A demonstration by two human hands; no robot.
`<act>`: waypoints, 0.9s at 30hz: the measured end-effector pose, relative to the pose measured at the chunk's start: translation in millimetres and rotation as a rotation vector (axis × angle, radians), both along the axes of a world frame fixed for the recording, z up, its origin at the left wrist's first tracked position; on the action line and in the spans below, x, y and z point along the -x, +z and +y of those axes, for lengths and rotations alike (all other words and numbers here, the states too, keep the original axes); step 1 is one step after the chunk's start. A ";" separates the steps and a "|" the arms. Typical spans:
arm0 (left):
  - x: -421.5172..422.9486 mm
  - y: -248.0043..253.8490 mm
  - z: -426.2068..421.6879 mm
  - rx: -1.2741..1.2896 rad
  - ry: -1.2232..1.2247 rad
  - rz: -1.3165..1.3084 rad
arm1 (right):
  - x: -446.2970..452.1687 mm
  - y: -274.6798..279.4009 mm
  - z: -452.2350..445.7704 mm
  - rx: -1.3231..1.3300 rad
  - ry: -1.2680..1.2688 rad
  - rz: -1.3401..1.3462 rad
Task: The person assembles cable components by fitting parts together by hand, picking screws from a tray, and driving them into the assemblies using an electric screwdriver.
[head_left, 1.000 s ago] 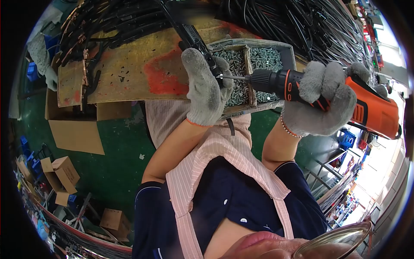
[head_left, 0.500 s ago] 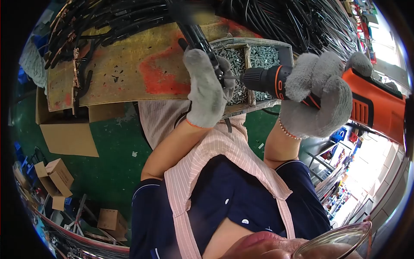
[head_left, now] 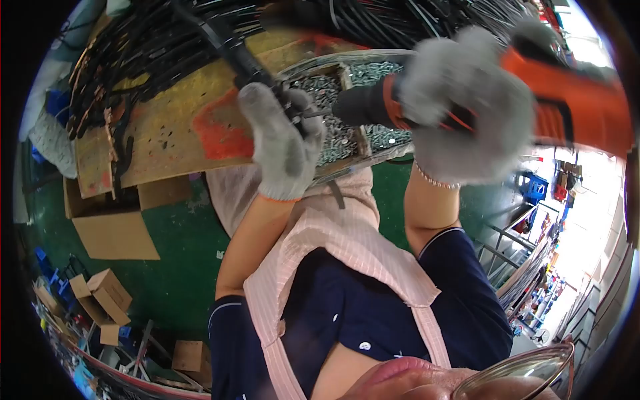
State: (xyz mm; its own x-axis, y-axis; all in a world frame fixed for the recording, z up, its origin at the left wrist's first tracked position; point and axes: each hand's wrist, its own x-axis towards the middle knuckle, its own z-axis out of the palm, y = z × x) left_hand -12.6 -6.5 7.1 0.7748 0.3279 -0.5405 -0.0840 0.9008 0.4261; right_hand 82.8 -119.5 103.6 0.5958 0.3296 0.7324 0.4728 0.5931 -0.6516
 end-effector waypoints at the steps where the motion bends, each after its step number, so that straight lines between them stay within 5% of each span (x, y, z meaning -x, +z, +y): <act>1: -0.1 2.8 -1.7 -0.030 -0.008 -0.050 | 0.1 11.7 -14.5 -0.016 -0.003 0.024; 5: 1.0 0.6 2.5 -0.096 -0.089 -0.138 | -3.8 8.6 -65.1 -0.201 -0.184 0.146; 11: -2.3 -0.4 1.4 -0.059 0.043 -0.133 | -0.4 -28.4 -88.4 -0.115 -0.780 0.346; 27: -0.2 -6.5 3.1 -0.180 -0.016 -0.215 | -25.3 -55.8 -106.7 -0.398 -0.838 0.453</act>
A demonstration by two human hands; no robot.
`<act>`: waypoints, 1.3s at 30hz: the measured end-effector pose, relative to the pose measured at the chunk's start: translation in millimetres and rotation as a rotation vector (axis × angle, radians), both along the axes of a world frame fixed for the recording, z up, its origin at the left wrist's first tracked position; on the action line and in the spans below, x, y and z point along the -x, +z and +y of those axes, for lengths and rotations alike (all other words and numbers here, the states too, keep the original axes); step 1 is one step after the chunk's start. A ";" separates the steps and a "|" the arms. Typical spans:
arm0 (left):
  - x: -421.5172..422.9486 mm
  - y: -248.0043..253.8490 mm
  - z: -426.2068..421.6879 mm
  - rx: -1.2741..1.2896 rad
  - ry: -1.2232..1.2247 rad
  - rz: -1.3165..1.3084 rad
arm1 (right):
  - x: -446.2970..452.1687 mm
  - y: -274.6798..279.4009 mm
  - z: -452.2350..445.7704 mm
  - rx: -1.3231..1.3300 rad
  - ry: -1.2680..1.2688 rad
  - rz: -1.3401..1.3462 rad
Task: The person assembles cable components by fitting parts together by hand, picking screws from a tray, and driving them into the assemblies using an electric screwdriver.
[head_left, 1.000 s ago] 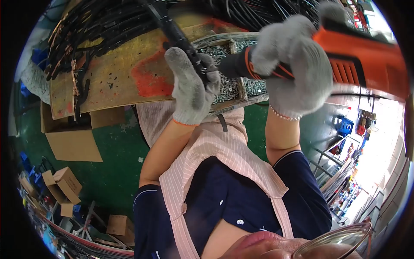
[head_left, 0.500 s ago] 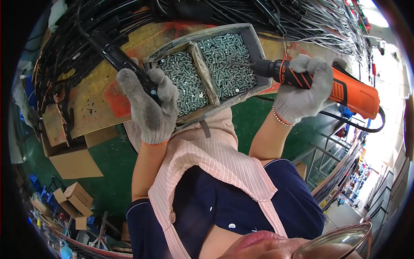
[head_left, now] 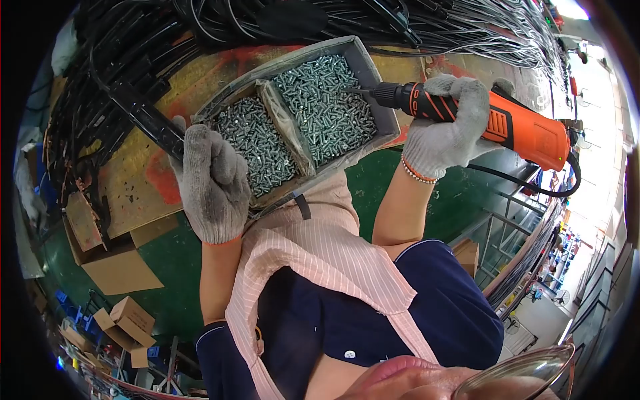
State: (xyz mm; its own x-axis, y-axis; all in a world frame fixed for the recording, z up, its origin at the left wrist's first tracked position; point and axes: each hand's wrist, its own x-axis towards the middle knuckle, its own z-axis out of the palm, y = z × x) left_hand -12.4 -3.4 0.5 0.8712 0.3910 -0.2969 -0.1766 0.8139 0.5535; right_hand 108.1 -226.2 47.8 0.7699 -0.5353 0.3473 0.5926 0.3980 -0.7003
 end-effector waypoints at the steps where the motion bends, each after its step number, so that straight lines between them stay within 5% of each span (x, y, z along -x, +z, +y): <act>1: -1.0 1.2 -1.2 0.005 0.020 0.020 | -0.1 -0.9 -0.7 -0.022 -0.014 0.001; 18: -4.0 9.9 -3.5 -0.068 0.014 0.076 | -28.5 -7.7 15.9 0.239 -0.022 -0.047; 29: -11.1 12.7 -8.0 -0.160 0.043 0.139 | -20.6 29.5 -0.3 0.058 -0.001 -0.034; 39: -12.9 20.2 -6.3 -0.118 0.008 0.233 | -3.7 57.9 32.2 -0.394 0.631 -0.104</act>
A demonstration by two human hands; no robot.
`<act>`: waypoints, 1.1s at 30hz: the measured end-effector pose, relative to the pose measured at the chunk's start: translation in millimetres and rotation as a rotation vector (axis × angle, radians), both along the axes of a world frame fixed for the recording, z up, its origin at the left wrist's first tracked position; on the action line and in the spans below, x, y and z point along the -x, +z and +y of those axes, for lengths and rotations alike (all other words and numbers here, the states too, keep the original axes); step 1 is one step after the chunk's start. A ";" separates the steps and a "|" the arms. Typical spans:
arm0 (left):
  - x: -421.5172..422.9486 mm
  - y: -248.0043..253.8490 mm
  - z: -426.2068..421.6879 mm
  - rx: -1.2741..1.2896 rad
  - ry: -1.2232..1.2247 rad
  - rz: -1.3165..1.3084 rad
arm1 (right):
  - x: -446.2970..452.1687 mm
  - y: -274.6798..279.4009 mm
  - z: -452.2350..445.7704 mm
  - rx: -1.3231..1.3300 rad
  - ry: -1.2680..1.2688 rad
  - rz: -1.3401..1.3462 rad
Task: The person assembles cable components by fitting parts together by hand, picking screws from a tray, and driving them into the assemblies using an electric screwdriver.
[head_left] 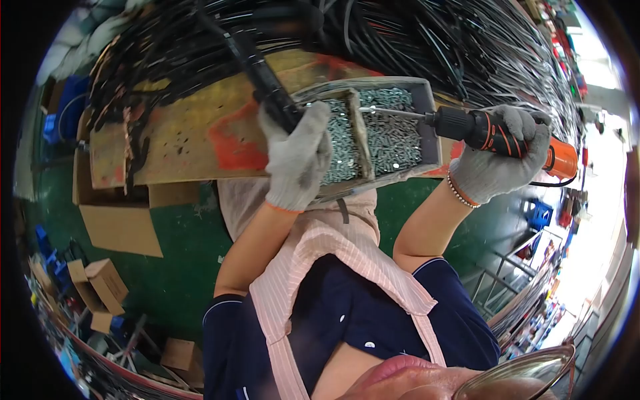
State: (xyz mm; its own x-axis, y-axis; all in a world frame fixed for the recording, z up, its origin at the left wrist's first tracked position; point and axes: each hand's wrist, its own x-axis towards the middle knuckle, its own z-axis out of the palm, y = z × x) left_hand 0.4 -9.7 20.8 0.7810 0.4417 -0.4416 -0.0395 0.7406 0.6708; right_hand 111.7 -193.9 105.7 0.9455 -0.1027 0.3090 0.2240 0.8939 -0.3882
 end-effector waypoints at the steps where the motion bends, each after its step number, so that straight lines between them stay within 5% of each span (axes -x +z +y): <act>1: -0.1 1.5 0.6 0.019 -0.013 0.020 | 3.6 2.5 12.3 -0.018 0.050 -0.005; 14: -0.1 -8.9 5.4 0.156 0.020 -0.046 | 13.7 -15.5 88.9 0.318 -0.075 0.015; 28: -1.2 -7.1 0.0 0.146 0.059 -0.037 | 34.3 7.9 112.9 0.522 0.147 -0.259; 33: 1.9 -6.5 5.8 0.134 -0.005 -0.027 | 33.9 15.3 134.2 0.584 -0.005 -0.185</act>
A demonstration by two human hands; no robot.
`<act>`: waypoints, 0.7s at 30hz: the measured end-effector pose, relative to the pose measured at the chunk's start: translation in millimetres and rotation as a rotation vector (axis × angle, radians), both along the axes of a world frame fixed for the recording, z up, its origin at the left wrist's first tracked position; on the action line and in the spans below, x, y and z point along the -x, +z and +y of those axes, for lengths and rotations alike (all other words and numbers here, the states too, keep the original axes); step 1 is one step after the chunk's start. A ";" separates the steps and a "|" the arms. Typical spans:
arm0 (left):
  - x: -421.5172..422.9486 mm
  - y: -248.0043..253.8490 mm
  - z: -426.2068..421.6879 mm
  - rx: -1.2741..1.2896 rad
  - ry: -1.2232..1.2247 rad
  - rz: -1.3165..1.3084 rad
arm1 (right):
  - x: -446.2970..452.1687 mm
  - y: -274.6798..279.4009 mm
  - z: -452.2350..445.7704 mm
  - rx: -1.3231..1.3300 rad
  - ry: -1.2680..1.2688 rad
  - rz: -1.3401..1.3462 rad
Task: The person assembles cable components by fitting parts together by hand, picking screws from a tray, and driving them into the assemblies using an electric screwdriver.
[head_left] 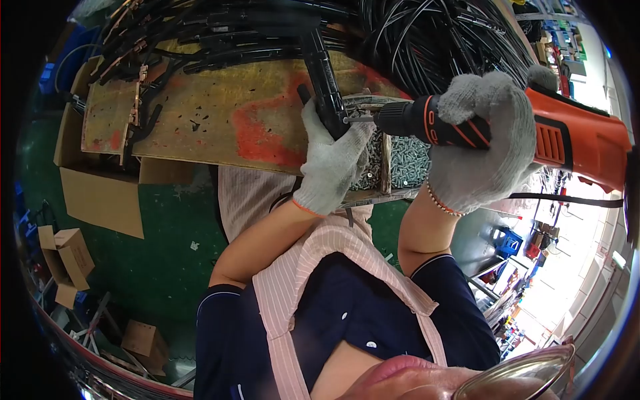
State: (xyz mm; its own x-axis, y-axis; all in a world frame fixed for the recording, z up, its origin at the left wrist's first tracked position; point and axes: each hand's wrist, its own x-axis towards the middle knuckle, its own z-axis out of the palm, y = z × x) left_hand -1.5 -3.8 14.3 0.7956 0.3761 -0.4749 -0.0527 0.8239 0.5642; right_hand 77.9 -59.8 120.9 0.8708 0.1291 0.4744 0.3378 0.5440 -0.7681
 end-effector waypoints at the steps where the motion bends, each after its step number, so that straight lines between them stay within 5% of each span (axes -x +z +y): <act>1: 0.2 1.8 1.5 0.010 -0.011 0.007 | 1.2 4.3 5.6 0.046 -0.008 -0.046; 15: 4.2 1.8 6.0 0.034 -0.060 -0.002 | -12.7 -4.8 5.8 0.074 0.203 -0.115; 21: 3.4 0.1 3.2 0.010 -0.027 -0.021 | -17.2 -10.4 -3.9 0.069 0.103 -0.034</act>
